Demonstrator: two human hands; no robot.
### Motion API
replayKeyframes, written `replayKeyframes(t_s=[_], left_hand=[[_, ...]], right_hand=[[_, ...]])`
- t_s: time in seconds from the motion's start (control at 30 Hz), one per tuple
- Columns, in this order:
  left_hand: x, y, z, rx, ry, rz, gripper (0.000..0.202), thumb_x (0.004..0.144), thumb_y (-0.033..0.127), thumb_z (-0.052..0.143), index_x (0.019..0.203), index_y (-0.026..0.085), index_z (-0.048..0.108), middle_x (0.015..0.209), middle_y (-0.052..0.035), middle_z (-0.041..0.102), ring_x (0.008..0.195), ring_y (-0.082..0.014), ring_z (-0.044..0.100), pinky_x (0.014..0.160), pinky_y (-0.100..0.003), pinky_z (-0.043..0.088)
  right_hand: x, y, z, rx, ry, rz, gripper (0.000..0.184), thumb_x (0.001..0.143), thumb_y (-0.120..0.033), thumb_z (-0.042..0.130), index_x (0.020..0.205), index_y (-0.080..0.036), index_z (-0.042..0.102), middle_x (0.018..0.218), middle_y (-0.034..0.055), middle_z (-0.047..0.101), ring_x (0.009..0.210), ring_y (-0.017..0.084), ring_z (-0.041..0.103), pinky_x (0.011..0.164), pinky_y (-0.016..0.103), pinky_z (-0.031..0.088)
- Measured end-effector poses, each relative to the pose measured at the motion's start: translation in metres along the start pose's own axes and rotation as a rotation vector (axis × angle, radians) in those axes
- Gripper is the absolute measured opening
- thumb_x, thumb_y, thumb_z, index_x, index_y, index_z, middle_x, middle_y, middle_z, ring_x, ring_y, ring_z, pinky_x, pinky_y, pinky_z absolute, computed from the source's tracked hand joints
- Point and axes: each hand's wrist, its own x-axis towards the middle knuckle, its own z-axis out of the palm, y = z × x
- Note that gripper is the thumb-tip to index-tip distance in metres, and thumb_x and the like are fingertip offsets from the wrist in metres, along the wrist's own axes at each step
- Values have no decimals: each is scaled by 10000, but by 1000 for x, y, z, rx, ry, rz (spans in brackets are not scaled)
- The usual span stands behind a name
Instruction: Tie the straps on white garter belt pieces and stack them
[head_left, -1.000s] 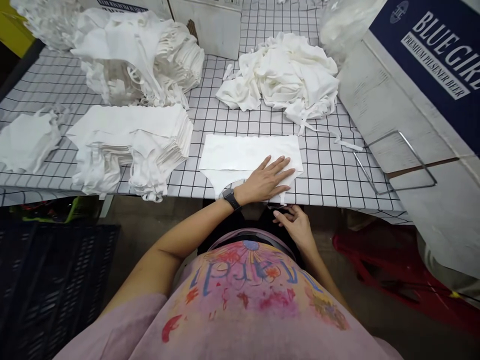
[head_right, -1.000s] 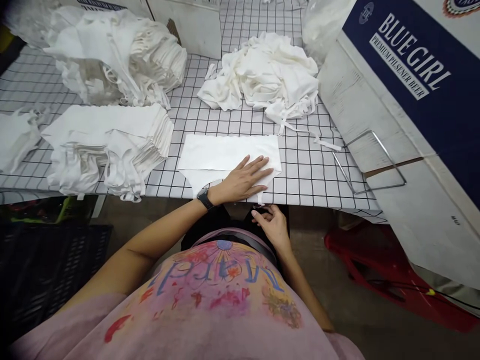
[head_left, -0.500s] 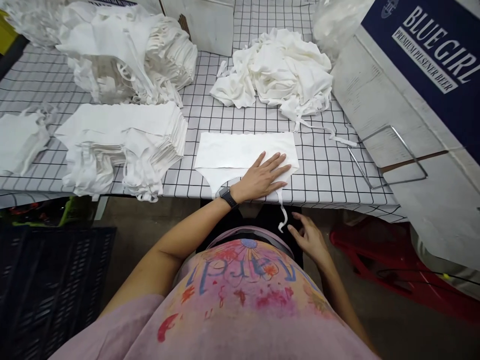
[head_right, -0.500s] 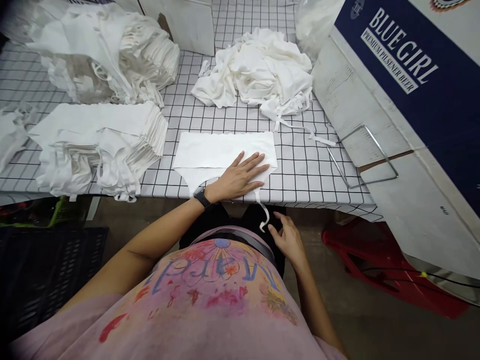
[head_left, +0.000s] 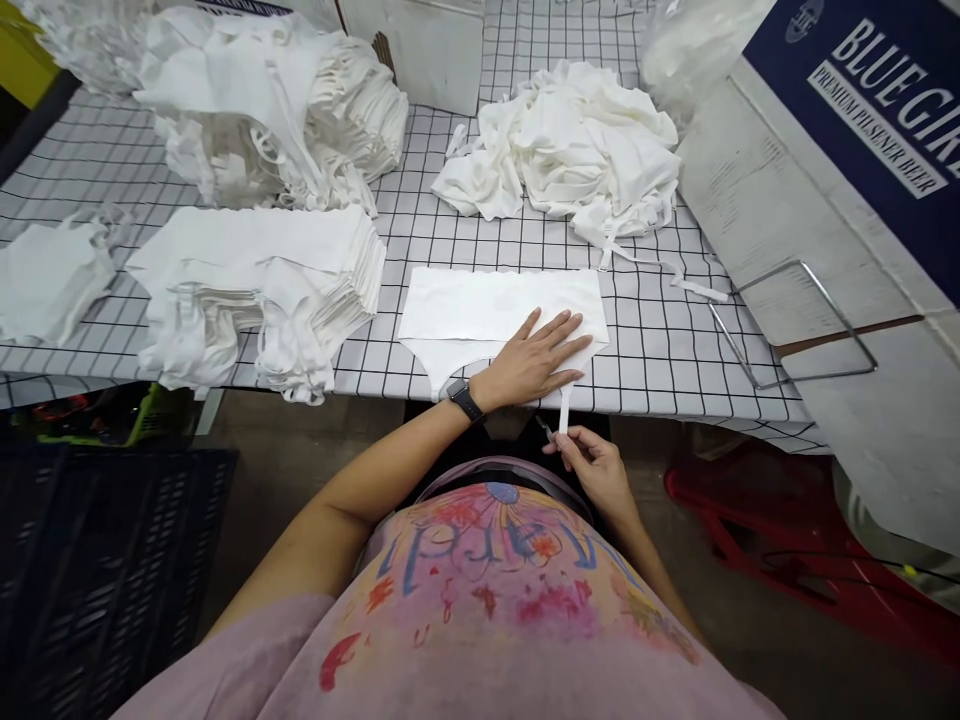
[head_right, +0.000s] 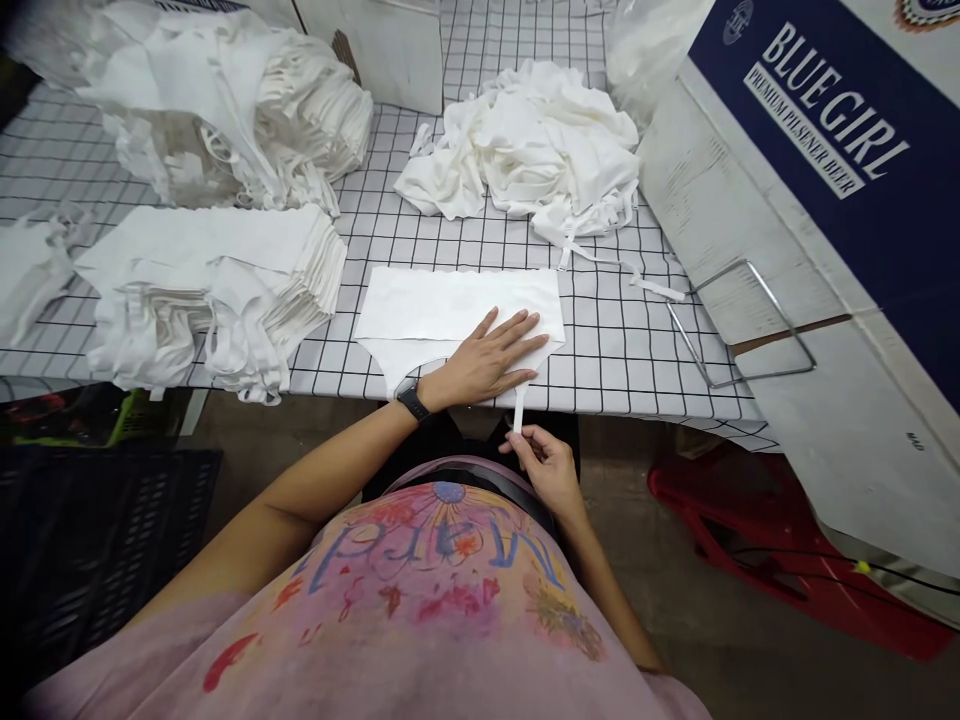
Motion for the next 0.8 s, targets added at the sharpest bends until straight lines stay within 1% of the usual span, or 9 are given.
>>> replayKeyframes(t_s=[0.13,0.37,0.47,0.53,0.6,0.67,0.7,0.73,0.8], left_hand=[[0,1,-1,18,-7,-2,571,1076,503,375,1565,213,427,1695,-112,325,1597,-250,267,1326,-522,166],[1,1,-2,16,-5,4,569,1077,492,386,1565,201,428,1688,-124,337,1593,-264,279,1317,-544,180],[1,0,0,-10,14,0,558,1068,482,425,1563,226,434,1680,-109,359,1589,-269,290,1318,-552,182],[1,-1,1,-29,23,5,550,1066,477,436,1562,240,434,1675,-102,369,1586,-273,296,1315,-559,186],[1,-1,3,-42,28,12,546,1069,478,430,1560,240,434,1677,-107,364,1584,-278,300,1311,-566,186],[1,-2,4,-46,33,14,549,1072,482,422,1558,229,434,1680,-121,355,1584,-286,298,1309,-575,175],[1,-2,4,-47,35,12,551,1073,485,421,1558,223,433,1680,-127,352,1585,-290,296,1308,-580,168],[2,-3,4,-48,36,11,554,1073,488,421,1557,220,431,1680,-132,351,1585,-293,293,1307,-584,162],[2,-3,3,-54,34,11,553,1071,491,431,1556,225,429,1679,-131,354,1585,-293,295,1306,-586,162]], right_hand=[[-29,-5,-25,-69,-89,66,441,921,-615,618,817,-205,744,829,79,774,814,229,701,806,323,533],[-80,-25,-71,-198,-199,203,449,926,-625,623,828,-216,780,850,66,770,923,259,702,894,332,505],[-95,-28,-82,-194,-282,266,476,934,-633,610,776,-209,758,889,76,771,943,260,698,862,322,504],[-103,-30,-88,-178,-322,297,461,939,-623,613,816,-203,760,889,74,768,903,241,692,811,307,506],[-110,-34,-93,-137,-315,344,428,935,-608,634,1005,-207,766,871,64,766,764,195,666,680,278,493],[-118,-40,-100,-86,-274,381,501,935,-583,656,1286,-228,681,844,49,767,633,154,607,568,250,447],[-121,-43,-103,-62,-252,381,548,936,-564,667,1374,-238,622,828,45,768,605,146,590,549,242,438],[-124,-47,-106,-43,-228,360,553,938,-540,679,1398,-243,601,813,43,767,606,144,592,551,238,443],[-130,-52,-112,-4,-192,282,412,937,-487,705,1266,-239,688,776,50,762,634,146,618,573,231,464]])
